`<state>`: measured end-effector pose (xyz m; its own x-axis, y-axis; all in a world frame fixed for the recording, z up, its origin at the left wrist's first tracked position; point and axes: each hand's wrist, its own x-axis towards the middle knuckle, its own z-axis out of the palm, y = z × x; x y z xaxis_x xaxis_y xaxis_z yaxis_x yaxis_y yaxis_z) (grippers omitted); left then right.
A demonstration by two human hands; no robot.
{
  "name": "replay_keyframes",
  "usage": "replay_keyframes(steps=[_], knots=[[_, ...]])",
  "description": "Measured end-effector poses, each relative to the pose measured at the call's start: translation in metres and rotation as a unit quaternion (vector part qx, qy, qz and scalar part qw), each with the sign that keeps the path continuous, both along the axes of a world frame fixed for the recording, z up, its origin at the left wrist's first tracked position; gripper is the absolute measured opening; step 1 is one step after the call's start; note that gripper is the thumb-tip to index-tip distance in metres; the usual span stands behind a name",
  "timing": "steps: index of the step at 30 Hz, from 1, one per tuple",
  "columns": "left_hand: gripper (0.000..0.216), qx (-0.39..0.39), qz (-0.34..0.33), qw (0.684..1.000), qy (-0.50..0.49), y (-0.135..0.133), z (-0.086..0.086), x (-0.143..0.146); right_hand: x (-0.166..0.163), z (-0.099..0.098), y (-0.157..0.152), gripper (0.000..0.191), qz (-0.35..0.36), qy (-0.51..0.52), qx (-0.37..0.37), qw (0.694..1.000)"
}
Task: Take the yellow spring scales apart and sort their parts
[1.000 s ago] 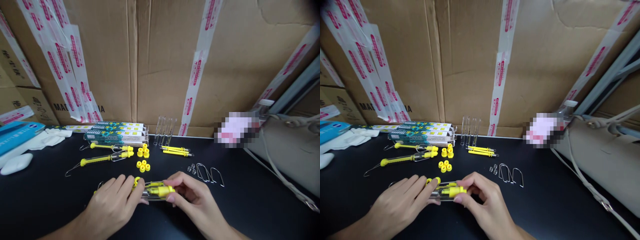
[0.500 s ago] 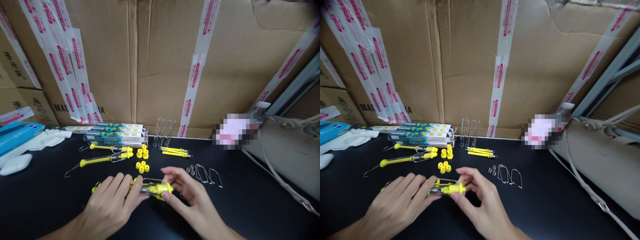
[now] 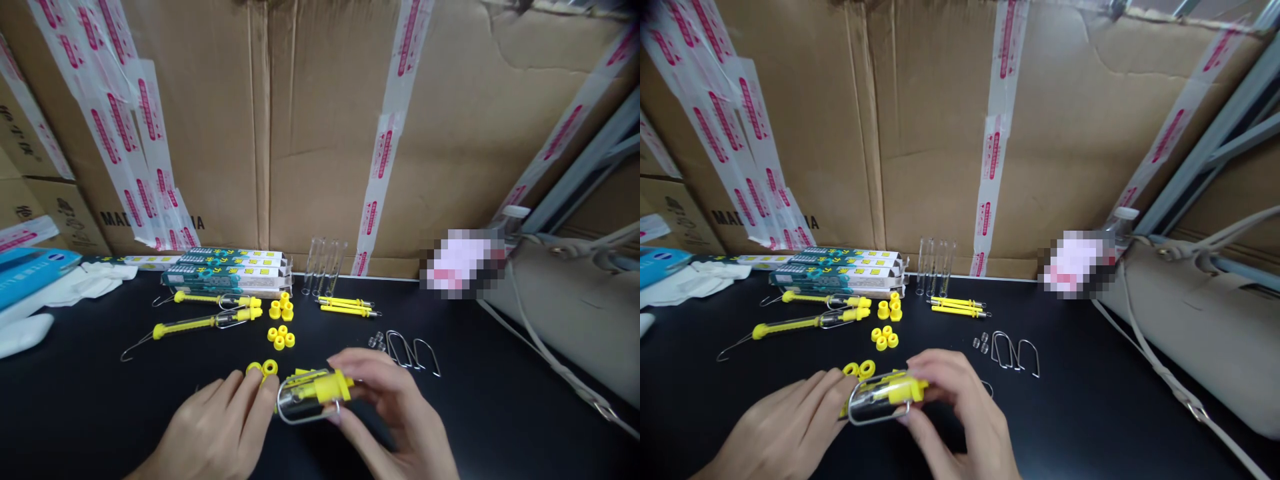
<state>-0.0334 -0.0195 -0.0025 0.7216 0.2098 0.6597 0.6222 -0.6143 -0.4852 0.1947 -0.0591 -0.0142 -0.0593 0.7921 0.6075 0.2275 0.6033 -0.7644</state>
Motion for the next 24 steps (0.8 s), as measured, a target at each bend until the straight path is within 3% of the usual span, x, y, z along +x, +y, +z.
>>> replay_keyframes(steps=[3, 6, 10, 15, 17, 19, 24], knots=[[0.029, 0.017, 0.005, 1.000, -0.022, 0.000, -0.001, 0.002, -0.006, 0.001, 0.001, 0.033, 0.029, 0.137, -0.175, 0.974], [0.027, 0.043, 0.020, 0.998, -0.039, 0.000, -0.001, 0.003, -0.007, 0.001, 0.004, 0.024, 0.123, 0.156, -0.297, 0.934], [0.024, 0.050, 0.013, 0.999, -0.002, -0.001, -0.002, 0.002, -0.006, 0.004, 0.002, 0.034, 0.214, 0.150, -0.324, 0.909], [0.027, -0.007, -0.052, 0.999, -0.001, -0.002, -0.002, -0.001, -0.009, 0.006, 0.000, 0.037, 0.111, 0.198, -0.351, 0.908], [0.028, -0.021, -0.073, 0.997, -0.005, -0.002, -0.002, 0.000, -0.009, 0.004, 0.002, 0.034, 0.122, 0.219, -0.345, 0.904], [0.026, -0.028, -0.083, 0.996, -0.024, -0.001, -0.001, 0.002, -0.009, 0.002, 0.004, 0.031, 0.185, 0.271, -0.360, 0.874], [0.021, -0.039, -0.079, 0.990, -0.113, 0.001, 0.001, 0.004, -0.004, 0.011, 0.003, 0.028, 0.333, 0.381, -0.438, 0.743]])
